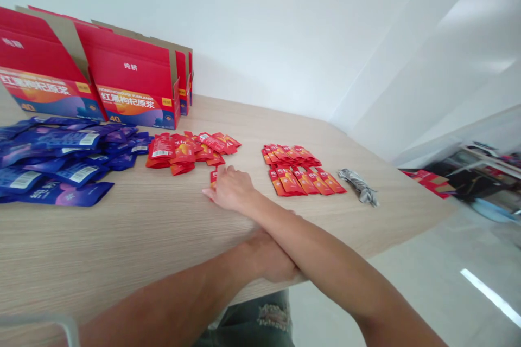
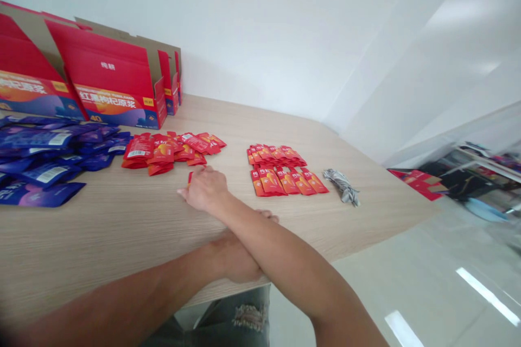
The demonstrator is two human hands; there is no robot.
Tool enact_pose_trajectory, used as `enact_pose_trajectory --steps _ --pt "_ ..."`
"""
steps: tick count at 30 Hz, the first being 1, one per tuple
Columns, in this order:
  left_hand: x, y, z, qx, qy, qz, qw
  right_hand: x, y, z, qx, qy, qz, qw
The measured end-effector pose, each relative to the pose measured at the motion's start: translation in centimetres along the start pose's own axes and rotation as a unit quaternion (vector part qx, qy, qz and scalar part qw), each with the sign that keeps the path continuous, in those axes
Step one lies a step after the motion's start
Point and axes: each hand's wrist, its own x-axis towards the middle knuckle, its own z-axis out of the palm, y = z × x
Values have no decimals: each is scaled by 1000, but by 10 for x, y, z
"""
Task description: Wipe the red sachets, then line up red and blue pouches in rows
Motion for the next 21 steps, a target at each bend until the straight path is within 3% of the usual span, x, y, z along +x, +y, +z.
enact_pose_trajectory --steps 5,9,12,16,19,21 --pt "0 2 -3 -13 -13 27 999 -4 0 3 14 23 -72 997" --pt "-1 4 -7 10 -8 33 999 -21 21 -13 45 28 -37 998" --pt "-1 6 -8 49 -22 -4 999 -36 62 -31 62 65 49 995" --pt "-1 7 -9 108 -7 -10 994 -57 138 -50 44 136 186 972" --pt "0 6 -10 116 0 4 993 -71 183 -48 2 158 284 946" --pt "1 6 -10 117 2 5 993 -77 200 -40 -14 154 316 936"
